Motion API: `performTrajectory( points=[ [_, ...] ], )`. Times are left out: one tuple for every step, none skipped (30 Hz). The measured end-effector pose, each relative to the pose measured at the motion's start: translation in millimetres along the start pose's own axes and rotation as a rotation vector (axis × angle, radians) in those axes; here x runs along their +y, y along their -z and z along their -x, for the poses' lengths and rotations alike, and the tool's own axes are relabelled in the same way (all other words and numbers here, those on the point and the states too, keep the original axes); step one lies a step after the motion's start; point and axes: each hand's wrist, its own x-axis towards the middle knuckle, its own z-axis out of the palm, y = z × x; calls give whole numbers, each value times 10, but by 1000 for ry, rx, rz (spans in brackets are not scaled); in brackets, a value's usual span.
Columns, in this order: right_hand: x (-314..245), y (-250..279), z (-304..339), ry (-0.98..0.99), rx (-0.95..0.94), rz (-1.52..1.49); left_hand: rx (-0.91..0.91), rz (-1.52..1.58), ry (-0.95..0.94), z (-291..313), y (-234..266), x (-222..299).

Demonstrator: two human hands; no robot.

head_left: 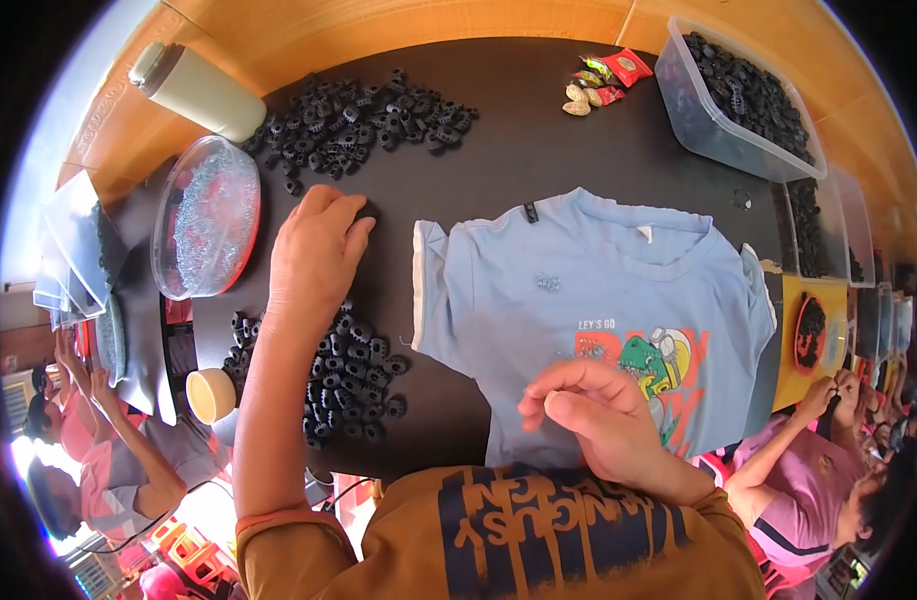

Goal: Manually assemble small black plastic parts at a workbench.

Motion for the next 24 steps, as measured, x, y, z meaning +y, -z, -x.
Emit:
performTrajectory(
  points=[
    [-7,4,-1,-2,-6,10,26,-5,-33,11,22,23],
    [-12,-4,0,-5,-2,7,50,-11,-65,33,55,50],
    [-17,-26,2,-10,28,32,43,-11,-63,75,96,108],
    [-16,-14,-5,-11,77,54,55,92,-70,86,78,214],
    [-20,-27,4,-19,95,40,61,190,-68,153,111,340],
    [-35,-29,-13,-10,85,46,72,224,-100,224,162,486],
    [-52,-23,0,-1,89,49,73,267,-137,299,197,642],
    [-60,-7,-6,3,57,50,81,275,-230,377,203,733],
    [-69,-19,2,-11,94,30,89,287,-324,449,201,807],
    [-104,-54,5,-14,69,27,88,307,-374,532,238,893],
    [-119,-70,-10,-12,49,30,67,308,-389,597,246,964],
    [-103,-82,-12,0,15,-72,47,310,-405,641,248,1020],
    [-88,-76,-23,4,32,-81,48,293,-494,627,228,1050],
    [-76,-68,-25,12,-6,-105,21,270,-528,639,207,1085],
    [-73,-52,-21,20,-45,-128,-3,248,-564,655,190,1120],
    [-8,0,-25,99,-84,38,-3,261,-621,682,144,1118],
    [-8,2,-28,109,-114,60,8,255,-638,720,121,1133],
    [-16,0,-33,120,-143,83,20,250,-655,763,107,1151],
    [-9,-6,-20,85,-144,67,41,235,-642,823,87,1160],
    [-17,-1,-6,91,-131,61,6,303,-642,832,94,1149],
    [-31,7,5,138,-173,207,-29,371,-641,827,108,1129],
    [-32,14,18,182,-222,351,-142,465,-561,821,188,1162],
    [16,-28,26,242,-202,282,-251,651,-416,827,243,1158],
    [39,-26,32,243,-197,278,-358,833,-264,830,278,1137]
  ],
)
